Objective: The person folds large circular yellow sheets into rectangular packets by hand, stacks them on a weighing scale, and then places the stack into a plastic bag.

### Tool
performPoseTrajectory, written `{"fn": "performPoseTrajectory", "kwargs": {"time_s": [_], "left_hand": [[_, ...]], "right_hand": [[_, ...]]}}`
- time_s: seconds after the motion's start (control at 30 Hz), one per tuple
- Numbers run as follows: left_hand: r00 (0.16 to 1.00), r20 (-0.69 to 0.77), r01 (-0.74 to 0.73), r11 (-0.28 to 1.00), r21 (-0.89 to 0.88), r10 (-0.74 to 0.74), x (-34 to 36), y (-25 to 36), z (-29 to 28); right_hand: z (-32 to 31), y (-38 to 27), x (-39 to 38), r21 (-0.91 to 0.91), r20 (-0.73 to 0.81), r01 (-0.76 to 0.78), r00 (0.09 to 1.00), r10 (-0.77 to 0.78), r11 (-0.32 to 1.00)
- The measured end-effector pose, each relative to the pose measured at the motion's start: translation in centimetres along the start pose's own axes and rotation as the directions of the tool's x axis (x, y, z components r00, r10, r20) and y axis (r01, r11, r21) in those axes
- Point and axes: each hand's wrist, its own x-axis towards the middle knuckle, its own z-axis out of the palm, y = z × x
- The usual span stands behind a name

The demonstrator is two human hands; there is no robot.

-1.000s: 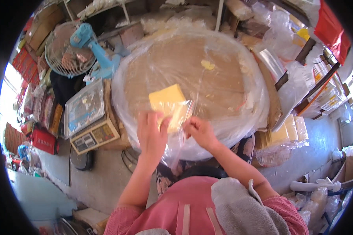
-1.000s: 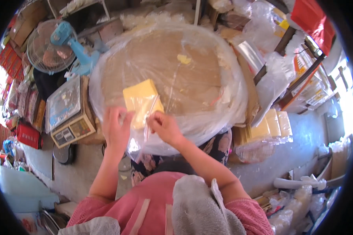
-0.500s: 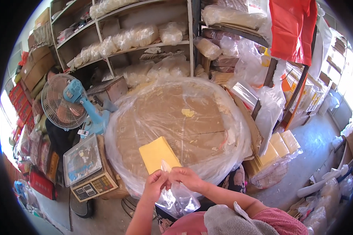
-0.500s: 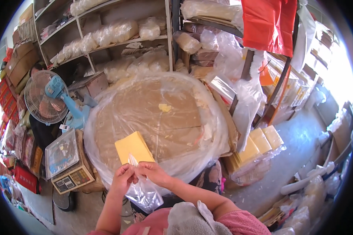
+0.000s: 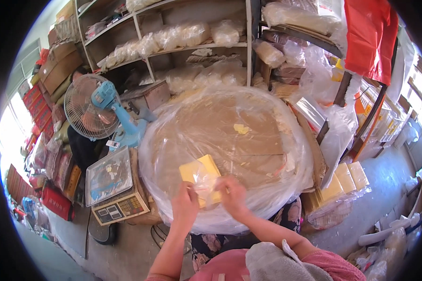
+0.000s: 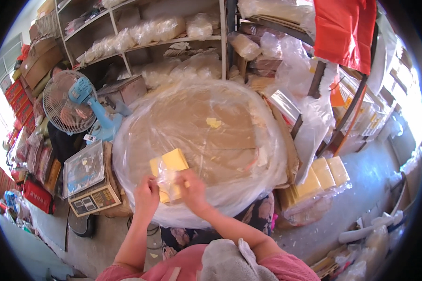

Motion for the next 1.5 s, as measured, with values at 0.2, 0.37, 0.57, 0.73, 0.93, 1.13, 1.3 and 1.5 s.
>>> {"fn": "performPoseTrajectory", "kwargs": {"time_s": [0.2,0.37,0.57,0.73,0.93,1.13,1.3,1.5], "left_hand": [[0.98,-0.136,-0.125,0.984,0.127,0.142,0.6,0.4,0.8],[0.9,-0.079,-0.425,0.902,0.074,0.43,-0.4,3.9,1.4],[0.894,-0.094,-0.426,0.895,0.133,0.439,-1.8,4.0,1.9],[0.771,0.138,-0.6,0.782,-0.165,0.621,-5.6,3.2,2.3],[0.772,0.403,-0.19,0.784,-0.591,0.491,-9.3,4.8,3.1],[0.972,-0.196,-0.121,0.991,0.05,0.128,-2.7,-5.7,-3.5],[0.846,-0.505,-0.097,0.98,0.174,0.174,-1.6,-8.2,-7.6],[0.839,-0.461,-0.212,0.954,0.212,0.289,-1.1,-7.1,-5.1]], "right_hand": [[-2.6,-4.0,0.4,-0.158,-0.044,0.319,0.943,-0.329,0.935],[-1.2,-2.0,1.2,-0.342,0.336,0.233,0.935,-0.113,0.91],[0.0,3.3,1.4,-0.375,0.287,0.452,0.887,-0.363,0.809],[1.2,2.5,3.0,-0.269,0.216,0.583,0.812,-0.541,0.767],[5.4,-0.9,2.9,-0.366,0.412,0.15,0.911,0.016,0.918],[6.0,2.4,1.0,0.01,0.778,0.317,0.593,-0.207,0.948],[2.6,3.5,5.9,-0.14,0.407,-0.257,0.866,0.292,0.956],[5.4,15.5,8.4,-0.482,0.32,-0.551,0.613,0.723,0.681]]}}
